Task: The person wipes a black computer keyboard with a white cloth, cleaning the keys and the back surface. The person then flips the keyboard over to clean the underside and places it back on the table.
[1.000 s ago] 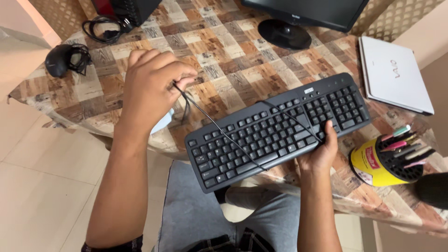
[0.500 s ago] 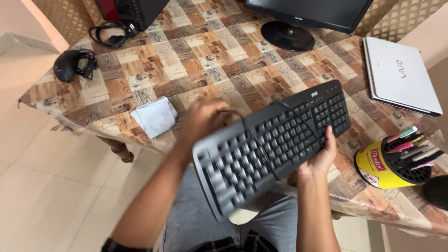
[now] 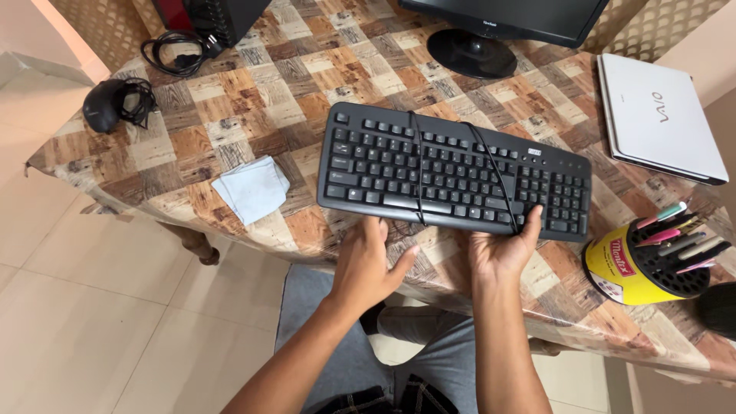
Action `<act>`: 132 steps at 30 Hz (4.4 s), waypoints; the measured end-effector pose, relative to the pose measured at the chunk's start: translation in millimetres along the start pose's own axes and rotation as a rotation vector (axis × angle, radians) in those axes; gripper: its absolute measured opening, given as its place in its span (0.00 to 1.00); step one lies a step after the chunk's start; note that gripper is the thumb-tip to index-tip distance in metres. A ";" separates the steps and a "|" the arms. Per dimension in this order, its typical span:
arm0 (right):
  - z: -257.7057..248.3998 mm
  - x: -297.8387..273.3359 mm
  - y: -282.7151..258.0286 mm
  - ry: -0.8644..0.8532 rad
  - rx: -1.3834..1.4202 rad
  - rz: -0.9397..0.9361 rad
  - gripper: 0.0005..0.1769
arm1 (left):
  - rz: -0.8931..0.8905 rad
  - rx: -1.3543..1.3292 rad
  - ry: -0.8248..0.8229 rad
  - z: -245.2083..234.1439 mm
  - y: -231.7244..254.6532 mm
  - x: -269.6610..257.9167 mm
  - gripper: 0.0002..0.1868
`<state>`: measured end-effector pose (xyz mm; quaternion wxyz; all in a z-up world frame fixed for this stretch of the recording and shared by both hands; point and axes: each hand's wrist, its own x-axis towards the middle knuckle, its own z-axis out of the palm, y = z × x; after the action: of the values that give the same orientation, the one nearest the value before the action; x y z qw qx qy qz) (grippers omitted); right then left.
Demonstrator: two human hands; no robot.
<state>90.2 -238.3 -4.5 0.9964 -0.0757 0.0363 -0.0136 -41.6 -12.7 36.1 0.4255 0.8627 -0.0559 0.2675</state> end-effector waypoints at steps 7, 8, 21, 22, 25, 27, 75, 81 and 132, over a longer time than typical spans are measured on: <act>-12.1 15.4 2.9 0.056 0.081 -0.024 0.31 | -0.196 0.196 -0.063 -13.1 -2.6 -13.7 0.21; -13.0 15.6 3.3 0.061 0.057 -0.033 0.31 | -0.174 0.209 -0.005 -17.5 -4.9 -14.8 0.21; -23.5 17.0 5.9 -0.053 -0.025 -0.001 0.34 | 0.171 0.472 0.338 -51.8 -29.9 31.8 0.15; -23.6 16.9 5.4 -0.053 -0.023 -0.007 0.34 | 0.145 0.433 0.339 -46.7 -29.3 28.6 0.13; -26.1 17.3 4.3 -0.050 -0.015 -0.023 0.34 | 0.065 0.399 0.320 -25.9 -33.8 23.3 0.11; -28.0 16.4 4.8 -0.046 -0.009 -0.024 0.34 | 0.043 0.354 0.275 -9.6 -37.1 15.0 0.12; 20.4 -33.4 -13.4 -0.202 -0.872 0.357 0.22 | 0.000 0.169 0.086 -49.2 -20.7 7.3 0.17; 18.4 -35.5 -11.6 -0.254 -0.910 0.285 0.18 | 0.053 -0.154 -0.104 -46.0 -38.0 18.9 0.07; 51.8 -7.0 103.3 -0.358 -1.361 0.490 0.24 | 0.003 0.451 -0.066 -42.2 -57.7 39.7 0.31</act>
<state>89.3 -128.3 31.5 0.6945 -0.6667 -0.1104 0.2469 -6.5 61.1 36.6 0.2194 0.9443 -0.0098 0.2453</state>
